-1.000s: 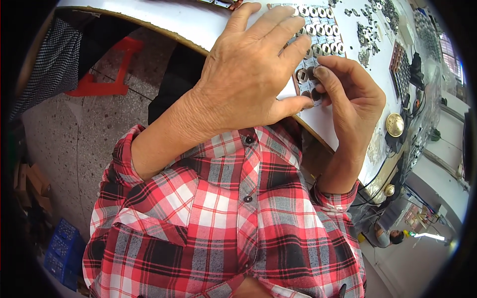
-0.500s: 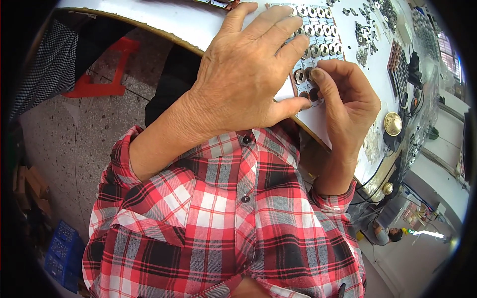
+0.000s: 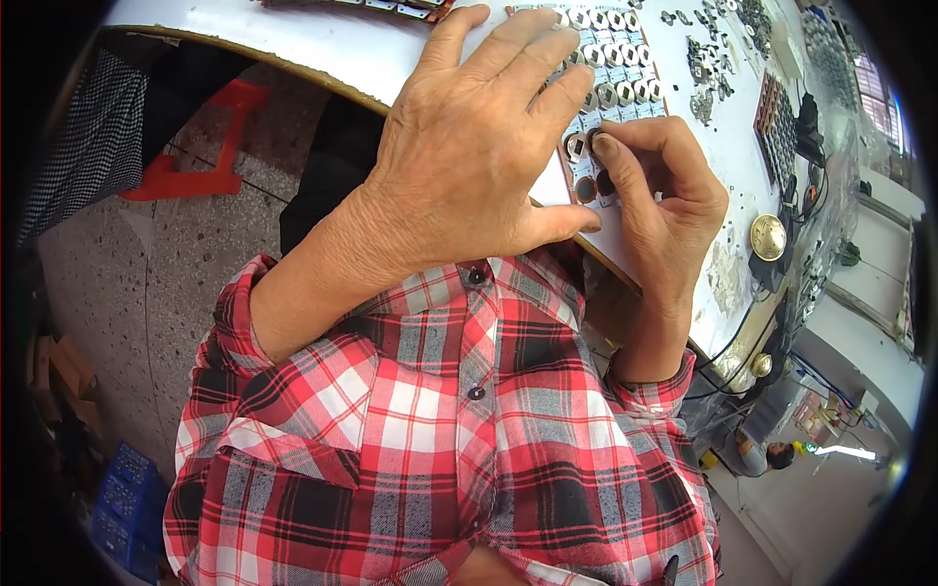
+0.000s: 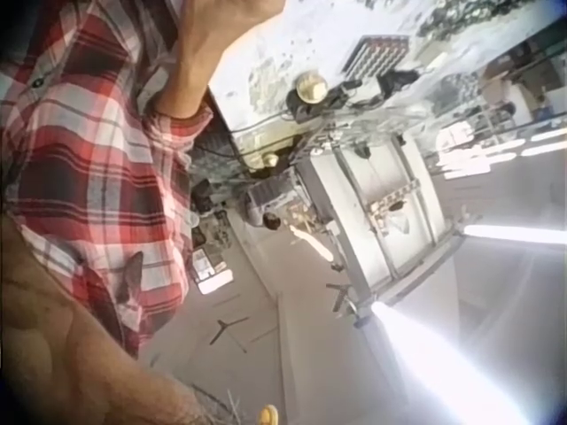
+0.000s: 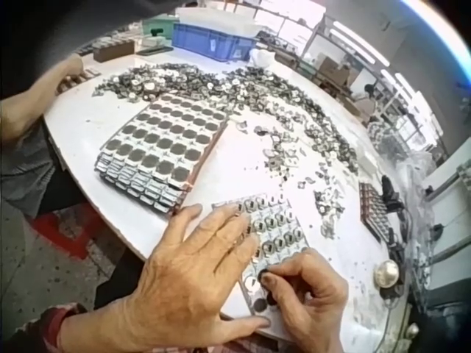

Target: Picking small silver metal components from a central pile and placing them into individual slots on a plastic sorting tray.

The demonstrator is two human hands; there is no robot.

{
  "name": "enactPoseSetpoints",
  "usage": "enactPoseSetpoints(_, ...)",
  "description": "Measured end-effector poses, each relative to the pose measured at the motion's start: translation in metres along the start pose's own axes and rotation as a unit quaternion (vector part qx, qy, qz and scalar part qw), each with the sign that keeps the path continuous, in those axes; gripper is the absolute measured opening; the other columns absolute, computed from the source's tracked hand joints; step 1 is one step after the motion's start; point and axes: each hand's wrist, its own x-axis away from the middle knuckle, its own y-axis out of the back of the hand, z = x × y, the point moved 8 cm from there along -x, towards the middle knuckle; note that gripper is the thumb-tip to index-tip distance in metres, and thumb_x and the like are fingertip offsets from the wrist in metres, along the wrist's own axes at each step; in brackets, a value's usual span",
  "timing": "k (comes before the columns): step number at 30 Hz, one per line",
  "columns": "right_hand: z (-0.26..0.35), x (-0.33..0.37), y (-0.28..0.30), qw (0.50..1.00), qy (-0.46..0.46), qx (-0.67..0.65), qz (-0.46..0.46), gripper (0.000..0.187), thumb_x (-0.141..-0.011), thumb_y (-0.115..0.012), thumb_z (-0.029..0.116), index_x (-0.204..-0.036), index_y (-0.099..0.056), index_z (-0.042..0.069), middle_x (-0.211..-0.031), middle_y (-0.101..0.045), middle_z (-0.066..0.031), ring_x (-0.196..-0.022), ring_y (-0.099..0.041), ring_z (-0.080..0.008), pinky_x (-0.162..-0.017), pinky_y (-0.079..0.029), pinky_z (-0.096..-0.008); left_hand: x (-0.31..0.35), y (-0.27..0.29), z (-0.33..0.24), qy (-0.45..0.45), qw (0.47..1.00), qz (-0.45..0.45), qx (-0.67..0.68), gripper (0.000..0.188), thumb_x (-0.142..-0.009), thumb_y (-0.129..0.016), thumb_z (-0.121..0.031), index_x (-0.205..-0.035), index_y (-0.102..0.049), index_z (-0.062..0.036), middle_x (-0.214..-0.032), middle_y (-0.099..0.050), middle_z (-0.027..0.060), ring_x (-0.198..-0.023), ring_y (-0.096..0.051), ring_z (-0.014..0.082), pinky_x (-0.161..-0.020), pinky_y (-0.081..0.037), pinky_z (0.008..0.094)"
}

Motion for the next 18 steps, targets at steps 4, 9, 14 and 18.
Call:
enactPoseSetpoints(4, 0.001, -0.003, -0.001, 1.0, -0.011, -0.017, 0.003, 0.009, -0.09, -0.074, -0.007, -0.097, -0.072, -0.003, -0.086, -0.063, -0.0024, -0.071, -0.061, -0.007, -0.064, -0.048, -0.0225, 0.003, -0.002, -0.002, -0.001, 1.0, 0.008, 0.001, 0.087, -0.061, -0.094, -0.033, -0.137, -0.063, -0.0043, -0.141, -0.064, 0.0151, -0.137, -0.055, 0.0336, -0.113, -0.04, 0.0546)
enactPoseSetpoints(9, -0.002, -0.012, -0.002, 0.991, -0.038, 0.016, 0.127, 0.008, -0.094, -0.073, -0.003, -0.102, -0.073, -0.002, -0.09, -0.07, -0.0001, -0.081, -0.066, -0.0065, -0.072, -0.052, -0.0214, 0.006, 0.0, -0.005, -0.01, 1.0, 0.01, 0.01, 0.09, -0.06, -0.095, -0.036, -0.138, -0.063, -0.0046, -0.144, -0.062, 0.0153, -0.141, -0.053, 0.0344, -0.116, -0.038, 0.0561)
enactPoseSetpoints(14, -0.004, -0.017, -0.002, 0.989, -0.054, 0.019, 0.134, 0.01, -0.093, -0.073, -0.004, -0.103, -0.074, -0.003, -0.089, -0.073, -0.003, -0.082, -0.067, -0.007, -0.073, -0.053, -0.0224, 0.007, -0.002, -0.006, -0.015, 1.0, 0.012, 0.011, 0.092, -0.059, -0.096, -0.039, -0.138, -0.063, -0.0052, -0.146, -0.061, 0.0153, -0.143, -0.051, 0.035, -0.118, -0.036, 0.0569)
enactPoseSetpoints(18, -0.006, -0.018, 0.013, 0.996, -0.054, -0.025, 0.067, 0.017, -0.093, -0.073, -0.004, -0.11, -0.075, -0.003, -0.09, -0.073, -0.0031, -0.082, -0.067, -0.0073, -0.073, -0.054, -0.0226, 0.007, -0.003, -0.006, -0.015, 1.0, 0.017, 0.01, 0.091, -0.061, -0.094, -0.041, -0.138, -0.063, -0.0038, -0.146, -0.061, 0.0172, -0.143, -0.051, 0.0355, -0.118, -0.036, 0.0563)
